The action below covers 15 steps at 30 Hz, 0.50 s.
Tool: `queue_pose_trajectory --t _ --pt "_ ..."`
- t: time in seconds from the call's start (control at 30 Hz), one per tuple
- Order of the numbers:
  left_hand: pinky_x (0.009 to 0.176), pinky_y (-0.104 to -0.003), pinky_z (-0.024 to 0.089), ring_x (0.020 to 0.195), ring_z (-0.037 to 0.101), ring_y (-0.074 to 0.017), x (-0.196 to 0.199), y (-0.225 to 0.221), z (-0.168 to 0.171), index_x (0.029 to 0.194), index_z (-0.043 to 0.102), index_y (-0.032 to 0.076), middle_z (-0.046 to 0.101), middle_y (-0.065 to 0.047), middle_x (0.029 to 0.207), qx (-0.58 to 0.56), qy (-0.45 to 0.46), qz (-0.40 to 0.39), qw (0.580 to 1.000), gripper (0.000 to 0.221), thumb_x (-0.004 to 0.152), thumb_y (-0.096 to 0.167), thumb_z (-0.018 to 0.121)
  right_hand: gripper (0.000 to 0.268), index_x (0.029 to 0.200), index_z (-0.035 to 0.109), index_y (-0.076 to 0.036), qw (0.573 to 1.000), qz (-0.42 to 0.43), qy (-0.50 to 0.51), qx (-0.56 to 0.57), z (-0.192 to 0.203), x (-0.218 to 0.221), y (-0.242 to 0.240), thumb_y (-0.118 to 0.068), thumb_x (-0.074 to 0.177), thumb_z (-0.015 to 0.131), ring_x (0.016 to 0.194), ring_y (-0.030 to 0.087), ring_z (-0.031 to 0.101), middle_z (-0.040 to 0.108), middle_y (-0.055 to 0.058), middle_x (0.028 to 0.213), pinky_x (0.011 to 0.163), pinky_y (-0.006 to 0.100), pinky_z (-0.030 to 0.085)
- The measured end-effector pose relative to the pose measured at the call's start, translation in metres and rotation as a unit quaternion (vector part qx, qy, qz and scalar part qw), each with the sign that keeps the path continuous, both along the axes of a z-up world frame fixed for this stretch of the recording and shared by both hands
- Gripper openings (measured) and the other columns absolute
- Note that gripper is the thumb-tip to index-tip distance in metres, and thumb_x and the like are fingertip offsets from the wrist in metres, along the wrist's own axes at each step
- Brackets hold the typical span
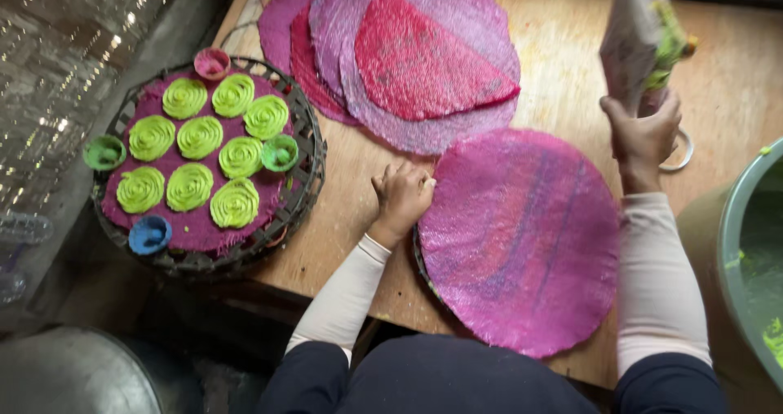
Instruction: The person uses a wooden manual extruder to pipe green paste into rose shapes on pink circular mats. They repeatedly refill the extruder from a large green bowl and continue piping until the mat is filled with decorative swirls.
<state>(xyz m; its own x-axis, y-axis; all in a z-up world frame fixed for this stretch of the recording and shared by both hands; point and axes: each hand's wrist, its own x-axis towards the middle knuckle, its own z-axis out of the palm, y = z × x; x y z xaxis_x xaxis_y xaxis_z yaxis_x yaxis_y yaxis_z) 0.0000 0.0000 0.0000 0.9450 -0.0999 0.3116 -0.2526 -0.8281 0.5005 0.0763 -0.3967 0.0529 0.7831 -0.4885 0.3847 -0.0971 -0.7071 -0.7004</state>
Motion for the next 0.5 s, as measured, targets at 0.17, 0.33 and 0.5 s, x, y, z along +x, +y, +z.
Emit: queue_pose_trajectory --t 0.17,0.33,0.5 --pt "0.088 -0.060 0.036 0.106 0.057 -0.0323 -0.017 0.016 0.019 0.088 0.071 0.015 0.067 -0.006 0.103 0.034 0.060 -0.014 0.998 0.014 0.087 0.029 0.071 0.054 0.140 0.050 -0.001 0.917 0.217 -0.020 0.334 0.075 -0.113 0.041 -0.020 0.098 0.078 0.070 0.013 0.049 0.059 0.005 0.098 0.060 0.027 0.040" --pt "0.091 -0.063 0.029 0.113 0.053 -0.0375 -0.019 0.016 0.058 0.146 0.041 0.004 0.060 -0.018 0.123 0.016 0.059 0.023 0.998 0.083 0.082 0.038 0.081 0.050 0.129 0.055 0.008 0.830 0.347 0.095 0.426 0.128 -0.205 0.055 -0.028 0.096 0.067 0.097 0.013 0.057 0.061 0.008 0.107 0.085 0.028 0.045" --pt "0.125 -0.045 0.029 0.142 0.043 -0.0305 -0.007 -0.022 0.107 0.165 0.010 -0.001 0.048 -0.013 0.144 -0.550 0.051 -0.193 0.811 0.112 0.094 0.063 0.067 0.069 0.135 0.056 0.008 0.805 0.301 0.295 0.418 0.127 -0.260 0.042 -0.034 0.081 0.066 0.103 0.019 0.058 0.064 0.014 0.113 0.088 0.033 0.043"
